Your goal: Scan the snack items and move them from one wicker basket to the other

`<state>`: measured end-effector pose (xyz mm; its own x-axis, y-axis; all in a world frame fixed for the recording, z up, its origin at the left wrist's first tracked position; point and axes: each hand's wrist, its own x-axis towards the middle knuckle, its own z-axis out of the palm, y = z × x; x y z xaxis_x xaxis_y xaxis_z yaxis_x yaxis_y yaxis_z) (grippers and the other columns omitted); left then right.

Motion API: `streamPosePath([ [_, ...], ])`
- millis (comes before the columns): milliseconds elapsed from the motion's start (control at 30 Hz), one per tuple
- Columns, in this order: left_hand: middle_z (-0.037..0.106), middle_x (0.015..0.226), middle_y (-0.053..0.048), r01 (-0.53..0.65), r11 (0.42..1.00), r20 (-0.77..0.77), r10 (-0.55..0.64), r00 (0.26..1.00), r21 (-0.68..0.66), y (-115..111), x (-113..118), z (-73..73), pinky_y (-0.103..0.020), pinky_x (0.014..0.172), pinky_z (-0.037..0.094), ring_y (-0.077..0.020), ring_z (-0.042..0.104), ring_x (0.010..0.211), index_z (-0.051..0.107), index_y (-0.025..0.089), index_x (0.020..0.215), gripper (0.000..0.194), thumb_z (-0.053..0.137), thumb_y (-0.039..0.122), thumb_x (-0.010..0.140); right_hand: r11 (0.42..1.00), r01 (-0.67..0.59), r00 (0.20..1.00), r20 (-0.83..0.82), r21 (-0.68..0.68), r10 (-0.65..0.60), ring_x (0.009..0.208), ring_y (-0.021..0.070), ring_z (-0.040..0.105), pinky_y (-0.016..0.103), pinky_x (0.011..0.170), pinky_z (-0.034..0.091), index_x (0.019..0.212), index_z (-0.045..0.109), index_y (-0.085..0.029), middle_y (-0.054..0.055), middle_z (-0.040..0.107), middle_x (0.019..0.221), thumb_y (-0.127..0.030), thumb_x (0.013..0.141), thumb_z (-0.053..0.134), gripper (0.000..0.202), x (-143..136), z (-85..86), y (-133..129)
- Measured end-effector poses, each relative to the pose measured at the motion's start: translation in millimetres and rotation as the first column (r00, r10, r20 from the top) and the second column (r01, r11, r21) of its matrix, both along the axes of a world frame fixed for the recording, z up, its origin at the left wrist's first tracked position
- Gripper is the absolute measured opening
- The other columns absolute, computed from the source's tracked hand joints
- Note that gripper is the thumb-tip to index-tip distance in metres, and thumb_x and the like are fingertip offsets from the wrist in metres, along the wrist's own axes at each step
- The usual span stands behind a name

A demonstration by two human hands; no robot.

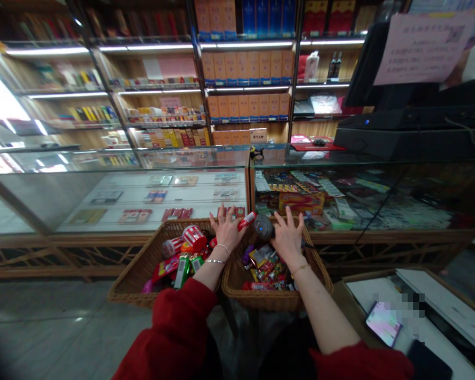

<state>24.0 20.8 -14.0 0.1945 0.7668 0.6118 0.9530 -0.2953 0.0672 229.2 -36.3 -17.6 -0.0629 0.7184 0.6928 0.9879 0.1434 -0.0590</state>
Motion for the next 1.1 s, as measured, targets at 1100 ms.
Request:
streamPosePath([
  [1100, 0.044, 0.161, -0.005, -0.005, 0.999, 0.019, 0.006, 1.0, -0.052, -4.1, 0.2, 6.2, -0.074, 0.122, 0.003, -0.042, 0.018, 0.156, 0.079, 0.031, 0.109, 0.027, 0.072, 0.04, 0.084, 0.998, -0.06, 0.997, 0.054, -0.027, 0.062, 0.15, 0.0385, 0.031, 0.071, 0.119, 0.009, 0.095, 0.076, -0.022, 0.007, 0.064, 0.143, -0.025, 0.077, 0.067, 0.02, 5.6, -3.8, 6.7],
])
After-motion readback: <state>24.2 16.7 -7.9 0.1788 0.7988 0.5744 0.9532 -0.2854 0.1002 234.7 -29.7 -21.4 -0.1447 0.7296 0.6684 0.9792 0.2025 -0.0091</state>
